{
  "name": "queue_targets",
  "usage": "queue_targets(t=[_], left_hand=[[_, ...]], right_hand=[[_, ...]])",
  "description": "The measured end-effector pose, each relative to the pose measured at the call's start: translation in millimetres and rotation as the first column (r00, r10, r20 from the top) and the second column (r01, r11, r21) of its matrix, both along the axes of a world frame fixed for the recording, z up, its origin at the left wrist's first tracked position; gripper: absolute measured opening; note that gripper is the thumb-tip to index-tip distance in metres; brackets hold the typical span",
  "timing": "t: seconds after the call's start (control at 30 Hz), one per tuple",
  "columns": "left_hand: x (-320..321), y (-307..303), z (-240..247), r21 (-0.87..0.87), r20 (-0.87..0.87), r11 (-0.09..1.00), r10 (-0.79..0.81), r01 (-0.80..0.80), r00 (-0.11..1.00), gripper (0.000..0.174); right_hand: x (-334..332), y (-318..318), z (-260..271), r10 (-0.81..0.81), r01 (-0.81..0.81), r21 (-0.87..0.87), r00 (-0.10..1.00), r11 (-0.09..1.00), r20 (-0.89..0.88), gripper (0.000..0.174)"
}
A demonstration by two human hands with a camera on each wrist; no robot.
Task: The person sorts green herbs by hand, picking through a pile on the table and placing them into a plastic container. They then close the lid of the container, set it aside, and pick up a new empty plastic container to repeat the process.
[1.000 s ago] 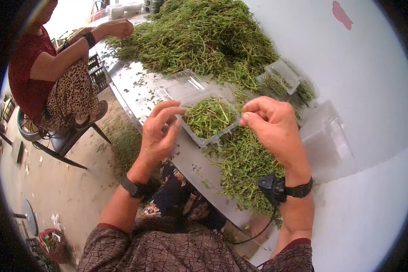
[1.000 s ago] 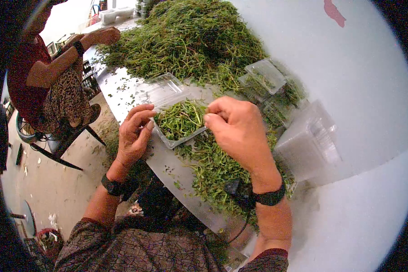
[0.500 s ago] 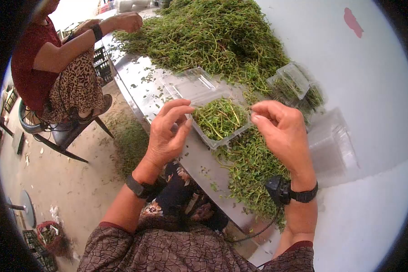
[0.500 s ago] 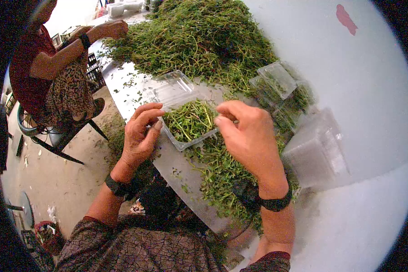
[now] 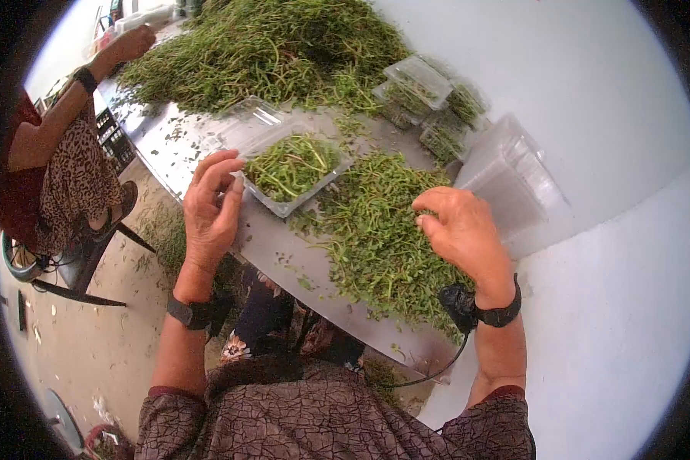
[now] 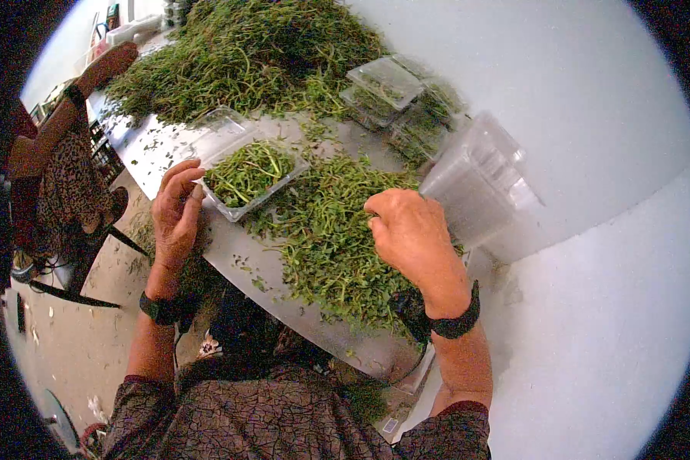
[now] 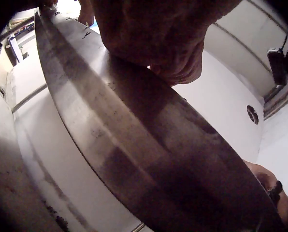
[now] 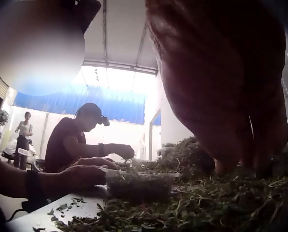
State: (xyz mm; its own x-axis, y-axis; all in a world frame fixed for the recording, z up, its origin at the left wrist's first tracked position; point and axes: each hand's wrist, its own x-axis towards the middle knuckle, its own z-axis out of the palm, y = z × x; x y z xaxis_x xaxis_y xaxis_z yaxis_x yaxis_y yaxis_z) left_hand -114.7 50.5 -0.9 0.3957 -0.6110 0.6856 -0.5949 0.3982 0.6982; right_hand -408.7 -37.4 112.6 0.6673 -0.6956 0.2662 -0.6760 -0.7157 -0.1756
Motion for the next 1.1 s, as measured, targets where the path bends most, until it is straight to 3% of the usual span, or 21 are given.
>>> queue_targets(t=[0.13,0.2,0.3,0.5,0.8,1.03,1.1], left_hand=[[0,1,-2,0.031,-0.019,0.999,0.010,-0.009,1.000,0.021],[1,2,0,0.052,0.020,0.998,0.031,-0.032,0.999,0.021],[1,3,1,0.076,0.006,0.997,0.013,-0.014,1.000,0.023],[-1,5,5,0.117,0.009,0.993,0.026,-0.027,1.000,0.023],[1,1,-1,0.046,-0.011,0.999,0.027,-0.027,1.000,0.021],[2,1,-1,0.029,0.017,0.999,0.037,-0.038,0.999,0.022],[2,1,-2,0.020,-0.005,1.000,0.023,-0.023,1.000,0.023]], right_hand=[[-11,0,-3,-0.049,0.045,-0.036,0.993,0.998,-0.104,0.010],[-13,1,-2,-0.138,0.137,-0.022,0.951,0.990,-0.278,0.020],[-18,-5,-12,-0.152,0.160,-0.002,0.934,0.987,-0.323,0.022],[-24,-16,-35,-0.124,0.095,-0.114,0.951,0.989,-0.284,0.019],[-11,-13,-27,-0.073,0.061,-0.079,0.983,0.995,-0.167,0.019],[-2,-27,-29,-0.065,0.042,-0.087,0.958,0.995,-0.280,0.011],[-2,-25,-24,-0.066,0.057,-0.073,0.990,0.996,-0.128,0.010]])
